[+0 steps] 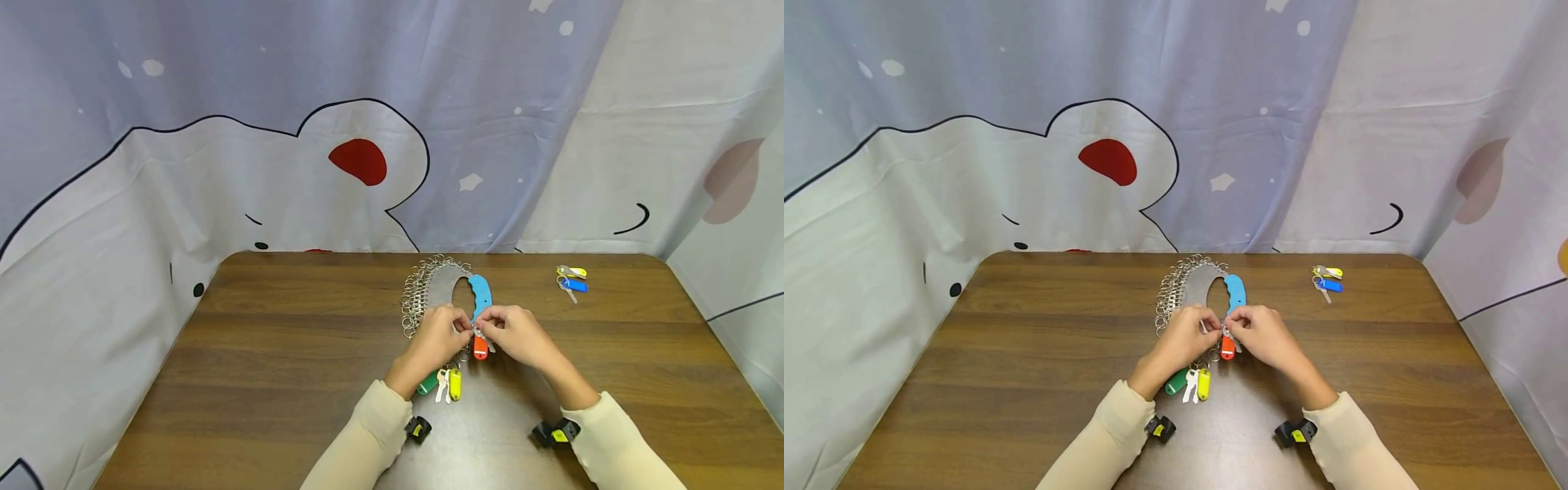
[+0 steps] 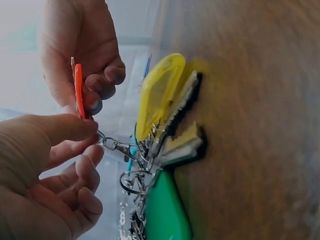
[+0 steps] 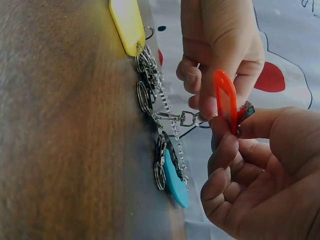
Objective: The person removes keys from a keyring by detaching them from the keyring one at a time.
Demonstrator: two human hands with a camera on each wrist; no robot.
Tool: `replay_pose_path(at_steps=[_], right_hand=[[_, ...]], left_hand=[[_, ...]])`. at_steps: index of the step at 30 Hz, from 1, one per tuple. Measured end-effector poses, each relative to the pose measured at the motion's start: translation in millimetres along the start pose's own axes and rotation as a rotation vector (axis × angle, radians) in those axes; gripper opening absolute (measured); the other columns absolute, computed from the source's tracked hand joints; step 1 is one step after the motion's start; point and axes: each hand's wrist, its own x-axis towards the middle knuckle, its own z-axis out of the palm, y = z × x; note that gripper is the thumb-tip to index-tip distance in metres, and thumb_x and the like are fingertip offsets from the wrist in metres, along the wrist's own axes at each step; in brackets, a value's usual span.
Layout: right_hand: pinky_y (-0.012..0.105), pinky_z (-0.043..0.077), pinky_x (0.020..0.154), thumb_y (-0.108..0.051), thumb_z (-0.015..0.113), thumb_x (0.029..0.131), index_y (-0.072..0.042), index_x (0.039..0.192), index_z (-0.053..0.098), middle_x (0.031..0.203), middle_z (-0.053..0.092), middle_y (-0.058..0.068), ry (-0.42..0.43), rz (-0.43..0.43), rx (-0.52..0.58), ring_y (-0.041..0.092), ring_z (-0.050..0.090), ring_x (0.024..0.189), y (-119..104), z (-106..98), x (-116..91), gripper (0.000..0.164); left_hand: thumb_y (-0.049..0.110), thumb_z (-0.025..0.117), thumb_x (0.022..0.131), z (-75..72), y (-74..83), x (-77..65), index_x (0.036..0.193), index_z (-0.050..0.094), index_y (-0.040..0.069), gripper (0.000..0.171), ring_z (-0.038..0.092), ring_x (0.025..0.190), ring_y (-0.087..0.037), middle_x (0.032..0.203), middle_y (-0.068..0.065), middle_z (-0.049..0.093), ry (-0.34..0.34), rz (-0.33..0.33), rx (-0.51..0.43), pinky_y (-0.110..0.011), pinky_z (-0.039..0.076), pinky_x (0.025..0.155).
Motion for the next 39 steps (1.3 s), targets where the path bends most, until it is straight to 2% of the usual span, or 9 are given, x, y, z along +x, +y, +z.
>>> replay_pose_path(at_steps=[4, 11, 15, 17, 24, 31, 34, 39], right_hand=[[0.031, 0.047, 0.057, -0.013, 0.067, 0.089, -0.012, 0.085, 0.073, 0.070, 0.069, 0.000, 0.002, -0.008, 0.005, 0.013, 0.056, 0.061, -1.8, 0.6, 0.1, 0.008], [0.032, 0.046, 0.058, -0.012, 0.068, 0.088, -0.012, 0.085, 0.075, 0.072, 0.070, 0.000, 0.034, -0.018, -0.052, 0.013, 0.055, 0.062, -2.0, 1.7, 0.1, 0.007], [0.032, 0.047, 0.059, -0.013, 0.068, 0.088, -0.011, 0.088, 0.076, 0.076, 0.072, 0.001, 0.024, -0.027, -0.055, 0.012, 0.055, 0.064, -1.0, 1.1, 0.6, 0.008], [0.031, 0.046, 0.058, -0.014, 0.068, 0.088, -0.012, 0.088, 0.076, 0.075, 0.072, 0.001, 0.021, -0.028, -0.046, 0.012, 0.055, 0.064, -0.9, 0.9, 0.7, 0.008], [0.027, 0.044, 0.052, -0.016, 0.067, 0.090, -0.014, 0.090, 0.076, 0.070, 0.067, -0.003, 0.006, -0.028, -0.016, 0.010, 0.052, 0.058, -0.6, 1.2, 0.4, 0.009], [0.027, 0.045, 0.052, -0.015, 0.066, 0.090, -0.014, 0.091, 0.075, 0.069, 0.065, -0.005, -0.019, -0.093, -0.027, 0.010, 0.052, 0.058, -2.2, 3.4, -0.8, 0.009], [0.027, 0.044, 0.052, -0.015, 0.067, 0.090, -0.015, 0.091, 0.075, 0.068, 0.063, -0.006, -0.023, -0.132, -0.056, 0.009, 0.050, 0.057, -3.7, 4.3, -1.2, 0.008], [0.029, 0.047, 0.056, -0.013, 0.067, 0.090, -0.013, 0.090, 0.075, 0.072, 0.066, -0.006, -0.015, -0.197, -0.097, 0.008, 0.052, 0.061, -5.5, 5.7, -2.1, 0.008]], left_hand=[[0.009, 0.074, 0.074, 0.6, -0.3, 0.1, 0.073, 0.073, 0.013, 0.005, 0.053, 0.065, -0.006, 0.071, 0.004, 0.064, 0.024, 0.009, 0.002, -0.015, 0.044, 0.060], [0.007, 0.076, 0.072, 0.1, -2.7, -0.8, 0.068, 0.071, 0.016, 0.010, 0.051, 0.062, -0.005, 0.067, 0.005, 0.061, 0.035, 0.069, 0.004, -0.015, 0.043, 0.056], [0.011, 0.078, 0.073, -1.5, -4.2, -0.4, 0.068, 0.074, 0.016, 0.008, 0.052, 0.060, -0.003, 0.067, 0.005, 0.063, 0.025, 0.062, -0.004, -0.014, 0.044, 0.055], [0.011, 0.078, 0.074, -2.1, -5.5, 0.1, 0.069, 0.075, 0.015, 0.007, 0.053, 0.060, -0.003, 0.067, 0.004, 0.065, 0.010, 0.031, -0.049, -0.014, 0.045, 0.055], [0.008, 0.070, 0.079, -3.2, -12.7, 2.7, 0.076, 0.077, 0.004, 0.008, 0.055, 0.057, -0.004, 0.068, -0.005, 0.071, -0.051, -0.181, -0.348, -0.016, 0.045, 0.052], [0.002, 0.068, 0.084, -4.2, -15.5, 4.6, 0.084, 0.074, -0.006, 0.011, 0.054, 0.055, -0.013, 0.071, -0.015, 0.067, -0.099, -0.369, -0.656, -0.019, 0.044, 0.051], [0.001, 0.069, 0.082, -4.8, -15.8, 4.8, 0.083, 0.073, -0.008, 0.010, 0.052, 0.055, -0.012, 0.071, -0.012, 0.066, -0.097, -0.408, -0.701, -0.020, 0.043, 0.051], [-0.003, 0.068, 0.078, -5.2, -16.3, 4.1, 0.077, 0.071, -0.010, 0.009, 0.050, 0.055, -0.009, 0.069, -0.003, 0.063, -0.107, -0.427, -0.731, -0.018, 0.040, 0.048]])
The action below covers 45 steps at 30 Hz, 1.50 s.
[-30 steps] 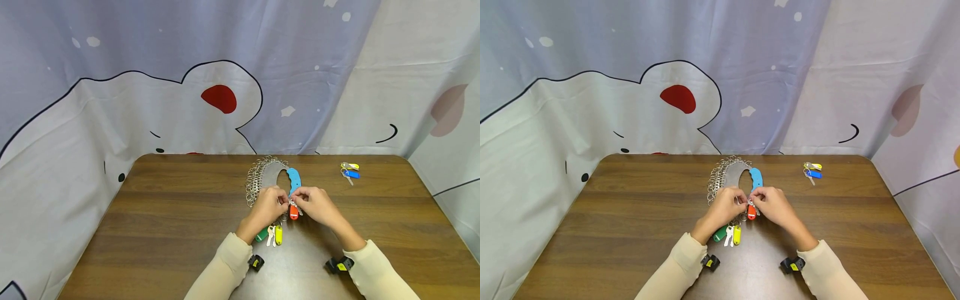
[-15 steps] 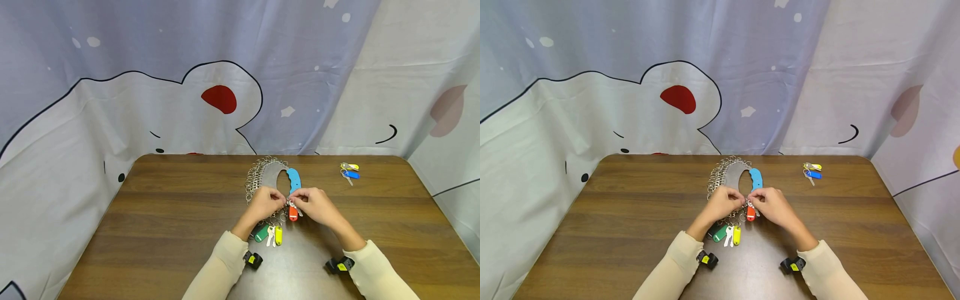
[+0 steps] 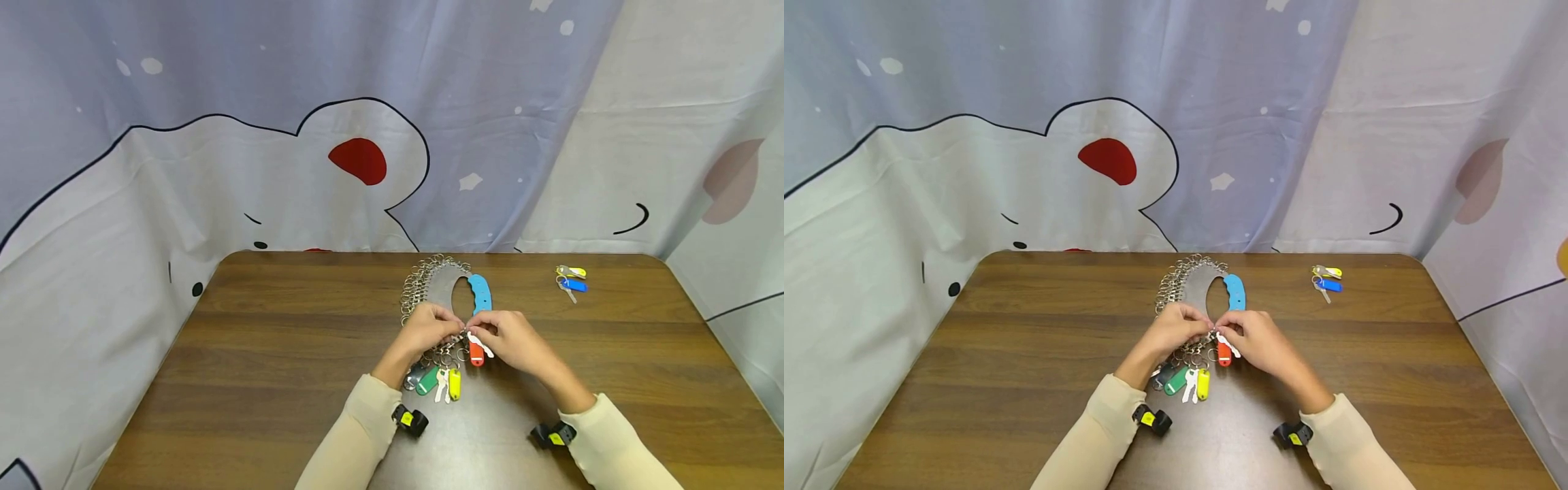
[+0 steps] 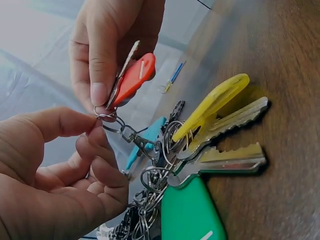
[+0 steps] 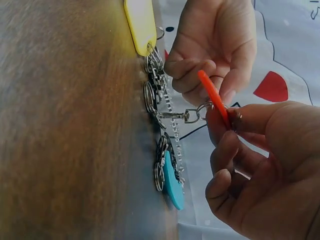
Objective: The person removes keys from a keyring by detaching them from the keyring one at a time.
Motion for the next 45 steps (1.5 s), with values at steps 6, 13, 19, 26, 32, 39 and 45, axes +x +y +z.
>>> replay_pose_path(at_steps=[6, 13, 19, 26, 32, 39, 45], right_hand=[[0.033, 0.051, 0.062, -0.011, 0.067, 0.090, -0.012, 0.090, 0.074, 0.078, 0.069, -0.004, 0.008, -0.044, -0.022, 0.009, 0.056, 0.067, -2.6, 0.2, -0.4, 0.008], [0.032, 0.052, 0.059, -0.011, 0.068, 0.089, -0.013, 0.088, 0.074, 0.076, 0.069, -0.004, 0.047, -0.064, -0.070, 0.008, 0.057, 0.065, -2.8, 2.7, 0.8, 0.007], [0.032, 0.052, 0.057, -0.007, 0.069, 0.087, -0.011, 0.085, 0.074, 0.075, 0.071, -0.002, 0.124, -0.083, -0.121, 0.008, 0.056, 0.062, -1.2, 7.1, 1.2, 0.007], [0.028, 0.047, 0.051, -0.007, 0.069, 0.087, -0.012, 0.083, 0.073, 0.070, 0.069, -0.002, 0.133, -0.033, -0.096, 0.007, 0.051, 0.055, -3.2, 5.3, 1.3, 0.008], [0.029, 0.051, 0.053, -0.010, 0.068, 0.089, -0.013, 0.085, 0.073, 0.073, 0.071, -0.002, 0.102, -0.001, -0.070, 0.007, 0.057, 0.060, -4.5, 2.9, 1.0, 0.007], [0.032, 0.054, 0.058, -0.012, 0.068, 0.089, -0.012, 0.088, 0.075, 0.078, 0.073, -0.002, 0.092, -0.003, -0.062, 0.008, 0.060, 0.065, -4.6, 1.8, 0.4, 0.007], [0.031, 0.052, 0.055, -0.013, 0.068, 0.089, -0.013, 0.086, 0.075, 0.076, 0.072, -0.002, 0.111, 0.003, -0.080, 0.008, 0.058, 0.062, -2.1, 3.2, 0.0, 0.007]], left_hand=[[-0.003, 0.067, 0.076, -1.9, 0.4, -1.6, 0.076, 0.071, -0.013, 0.010, 0.050, 0.057, -0.008, 0.068, -0.004, 0.063, -0.025, -0.008, -0.023, -0.017, 0.038, 0.047], [-0.003, 0.067, 0.074, -2.7, 2.7, -2.9, 0.071, 0.073, -0.004, 0.007, 0.052, 0.059, -0.007, 0.073, -0.012, 0.070, 0.003, 0.147, 0.167, -0.018, 0.042, 0.051], [0.005, 0.069, 0.067, -0.5, 15.3, -10.1, 0.061, 0.068, 0.012, 0.010, 0.047, 0.047, -0.001, 0.053, 0.003, 0.060, 0.076, 0.311, 0.551, -0.015, 0.039, 0.045], [0.004, 0.070, 0.068, -1.4, 22.0, -14.6, 0.059, 0.067, 0.014, 0.014, 0.048, 0.050, -0.003, 0.053, 0.006, 0.058, 0.066, 0.333, 0.668, -0.015, 0.039, 0.048], [0.017, 0.076, 0.076, -2.1, 20.8, -12.9, 0.066, 0.072, 0.012, 0.011, 0.053, 0.056, -0.004, 0.060, 0.004, 0.067, 0.045, 0.280, 0.636, -0.018, 0.045, 0.054], [0.013, 0.074, 0.081, -2.6, 15.4, -9.5, 0.073, 0.074, 0.008, 0.010, 0.053, 0.057, -0.004, 0.068, 0.000, 0.069, 0.010, 0.222, 0.508, -0.017, 0.045, 0.052], [0.006, 0.072, 0.076, -5.3, 11.6, -7.6, 0.069, 0.073, 0.007, 0.007, 0.049, 0.053, -0.003, 0.063, -0.001, 0.065, -0.054, 0.260, 0.403, -0.016, 0.041, 0.049]])
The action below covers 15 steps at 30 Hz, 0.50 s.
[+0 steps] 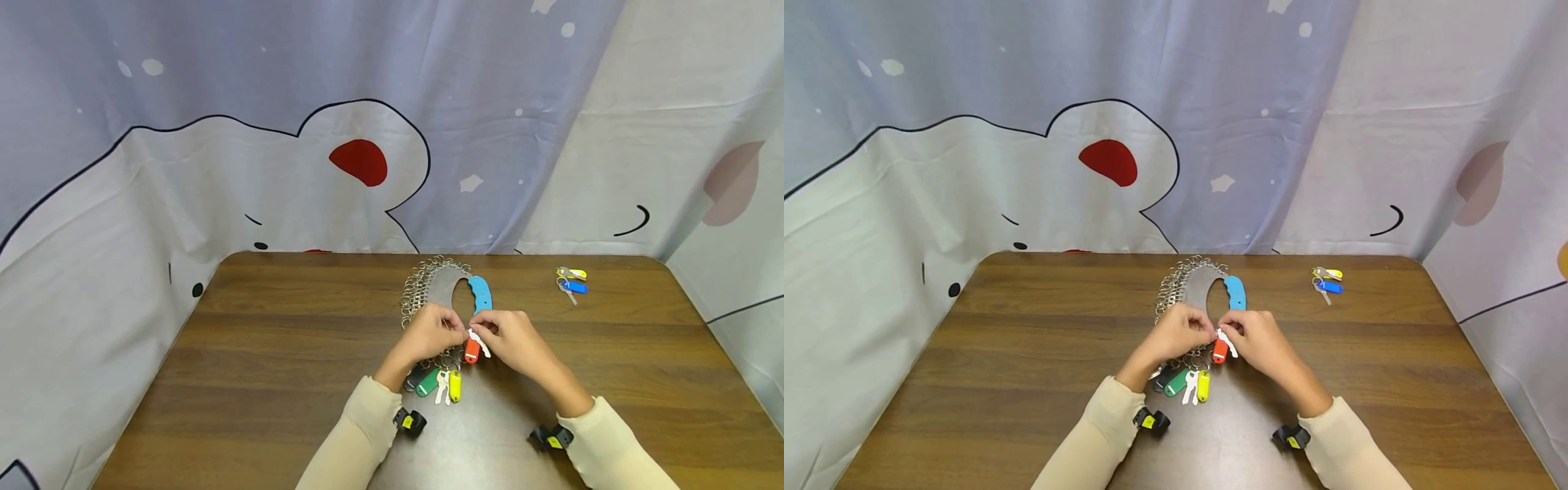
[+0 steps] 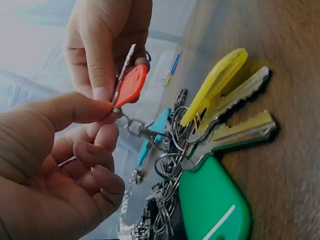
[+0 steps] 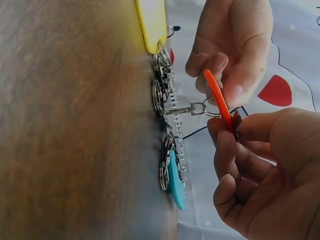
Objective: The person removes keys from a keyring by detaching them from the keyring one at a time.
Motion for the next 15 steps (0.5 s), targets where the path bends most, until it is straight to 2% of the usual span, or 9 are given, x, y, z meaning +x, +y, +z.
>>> replay_pose_path(at_steps=[4, 7, 10, 12, 15], right_hand=[[0.030, 0.049, 0.053, -0.012, 0.069, 0.088, -0.013, 0.084, 0.074, 0.072, 0.071, -0.002, 0.010, 0.011, -0.008, 0.008, 0.056, 0.059, 0.4, 1.0, -0.1, 0.007], [0.029, 0.049, 0.052, -0.011, 0.068, 0.088, -0.012, 0.084, 0.074, 0.072, 0.071, -0.003, 0.007, 0.012, -0.003, 0.007, 0.056, 0.059, 0.5, 1.8, -0.1, 0.007], [0.029, 0.051, 0.052, -0.011, 0.068, 0.089, -0.012, 0.086, 0.074, 0.074, 0.071, -0.003, -0.004, -0.005, -0.004, 0.007, 0.057, 0.059, 0.1, 2.4, -0.2, 0.007], [0.029, 0.052, 0.053, -0.011, 0.068, 0.089, -0.011, 0.086, 0.074, 0.075, 0.072, -0.002, -0.005, -0.021, -0.010, 0.006, 0.058, 0.061, -0.3, 2.5, -0.2, 0.007], [0.029, 0.052, 0.053, -0.010, 0.069, 0.088, -0.012, 0.086, 0.074, 0.074, 0.072, -0.002, 0.017, -0.038, -0.032, 0.006, 0.059, 0.060, -1.1, 2.3, 0.1, 0.006]], left_hand=[[0.005, 0.073, 0.075, -1.5, 0.5, -0.4, 0.068, 0.074, 0.008, 0.007, 0.048, 0.052, -0.002, 0.059, 0.001, 0.062, -0.018, 0.030, 0.047, -0.015, 0.039, 0.048], [0.009, 0.073, 0.076, -1.8, 0.9, -0.9, 0.070, 0.074, 0.008, 0.007, 0.050, 0.055, -0.003, 0.062, 0.001, 0.064, -0.026, 0.009, 0.078, -0.016, 0.041, 0.050], [0.013, 0.073, 0.078, -0.4, -0.6, -0.6, 0.073, 0.075, 0.007, 0.008, 0.053, 0.060, -0.004, 0.068, 0.000, 0.068, -0.029, -0.044, 0.045, -0.017, 0.044, 0.053], [0.012, 0.073, 0.079, 1.1, -2.6, -0.3, 0.074, 0.075, 0.006, 0.008, 0.053, 0.062, -0.005, 0.071, -0.003, 0.069, -0.027, -0.077, -0.009, -0.019, 0.044, 0.054], [0.008, 0.072, 0.078, 3.0, -5.2, 0.7, 0.075, 0.075, 0.003, 0.007, 0.053, 0.062, -0.006, 0.074, -0.007, 0.070, -0.014, -0.094, -0.081, -0.019, 0.044, 0.054]])
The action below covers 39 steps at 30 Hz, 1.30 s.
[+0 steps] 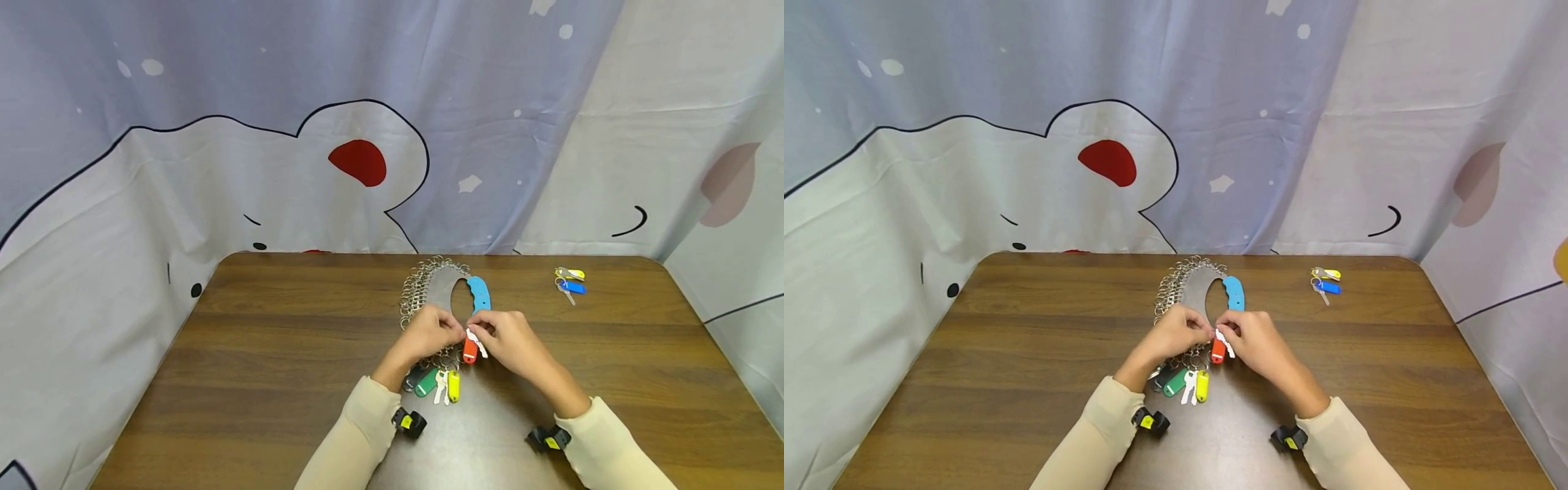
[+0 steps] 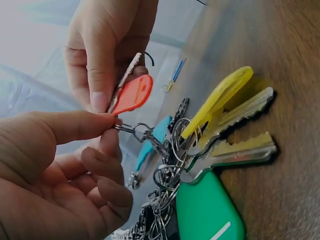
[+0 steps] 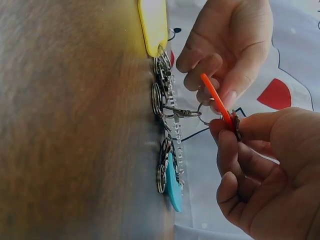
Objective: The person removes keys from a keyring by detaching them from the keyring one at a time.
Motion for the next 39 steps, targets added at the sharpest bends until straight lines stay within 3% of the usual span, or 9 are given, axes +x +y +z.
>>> replay_pose_path(at_steps=[3, 8, 11, 17, 27, 30, 36, 39], right_hand=[[0.030, 0.050, 0.051, -0.008, 0.070, 0.086, -0.010, 0.085, 0.074, 0.071, 0.071, -0.001, 0.035, 0.000, -0.030, 0.007, 0.056, 0.057, -0.4, -0.2, 0.4, 0.005], [0.031, 0.050, 0.051, -0.008, 0.070, 0.085, -0.010, 0.084, 0.074, 0.070, 0.071, -0.001, 0.039, 0.003, -0.050, 0.008, 0.056, 0.057, -0.1, -0.2, 0.5, 0.004], [0.032, 0.053, 0.054, -0.010, 0.070, 0.087, -0.010, 0.085, 0.074, 0.073, 0.071, -0.001, 0.017, -0.008, -0.036, 0.008, 0.059, 0.061, -0.6, -0.5, 0.1, 0.005], [0.033, 0.056, 0.060, -0.011, 0.069, 0.088, -0.009, 0.087, 0.074, 0.077, 0.072, -0.002, 0.006, -0.040, -0.011, 0.008, 0.063, 0.066, -2.2, -2.0, -0.5, 0.005], [0.034, 0.057, 0.061, -0.009, 0.069, 0.088, -0.011, 0.086, 0.074, 0.079, 0.073, -0.002, 0.014, -0.056, 0.000, 0.008, 0.063, 0.068, -1.8, -2.5, -0.1, 0.005], [0.034, 0.056, 0.060, -0.009, 0.069, 0.088, -0.010, 0.086, 0.074, 0.078, 0.073, -0.001, 0.018, -0.043, -0.008, 0.009, 0.062, 0.066, -1.1, -2.0, 0.0, 0.005], [0.033, 0.053, 0.056, -0.009, 0.070, 0.086, -0.010, 0.085, 0.074, 0.075, 0.072, 0.000, 0.030, -0.020, -0.045, 0.010, 0.058, 0.061, 2.3, -1.0, -0.5, 0.005], [0.033, 0.052, 0.055, -0.008, 0.071, 0.086, -0.011, 0.084, 0.074, 0.074, 0.072, -0.001, 0.029, -0.010, -0.047, 0.009, 0.057, 0.061, 4.2, 0.0, -0.8, 0.005]], left_hand=[[0.006, 0.073, 0.078, 0.5, -1.4, 0.8, 0.075, 0.075, 0.001, 0.006, 0.052, 0.058, -0.005, 0.070, -0.007, 0.069, 0.015, 0.023, -0.026, -0.018, 0.042, 0.052], [0.008, 0.075, 0.075, -0.7, -1.9, 0.8, 0.073, 0.075, 0.003, 0.006, 0.051, 0.054, -0.003, 0.063, -0.002, 0.067, 0.043, 0.083, 0.043, -0.017, 0.042, 0.048], [0.011, 0.074, 0.077, -0.6, -1.7, 0.9, 0.073, 0.076, 0.005, 0.007, 0.053, 0.058, -0.004, 0.067, -0.002, 0.070, 0.028, 0.054, 0.062, -0.018, 0.043, 0.051], [0.009, 0.072, 0.078, 0.8, 0.3, 0.7, 0.075, 0.076, 0.004, 0.007, 0.053, 0.060, -0.005, 0.073, -0.006, 0.072, 0.018, -0.021, 0.005, -0.018, 0.043, 0.053], [0.006, 0.072, 0.074, 2.4, 0.0, 0.7, 0.073, 0.075, 0.002, 0.005, 0.053, 0.064, -0.006, 0.074, -0.004, 0.068, 0.058, -0.052, -0.089, -0.019, 0.044, 0.055], [0.006, 0.072, 0.072, 2.1, 1.2, -0.4, 0.071, 0.075, 0.003, 0.004, 0.052, 0.063, -0.006, 0.071, -0.002, 0.066, 0.064, -0.024, -0.050, -0.018, 0.043, 0.053], [0.002, 0.072, 0.070, 0.5, 5.6, -2.0, 0.065, 0.072, 0.006, 0.006, 0.048, 0.051, -0.003, 0.058, -0.001, 0.061, 0.044, 0.113, 0.075, -0.015, 0.039, 0.048], [0.002, 0.072, 0.070, 0.2, 6.8, -2.3, 0.064, 0.071, 0.009, 0.009, 0.047, 0.049, -0.002, 0.056, 0.001, 0.060, 0.036, 0.130, 0.132, -0.014, 0.038, 0.047]])
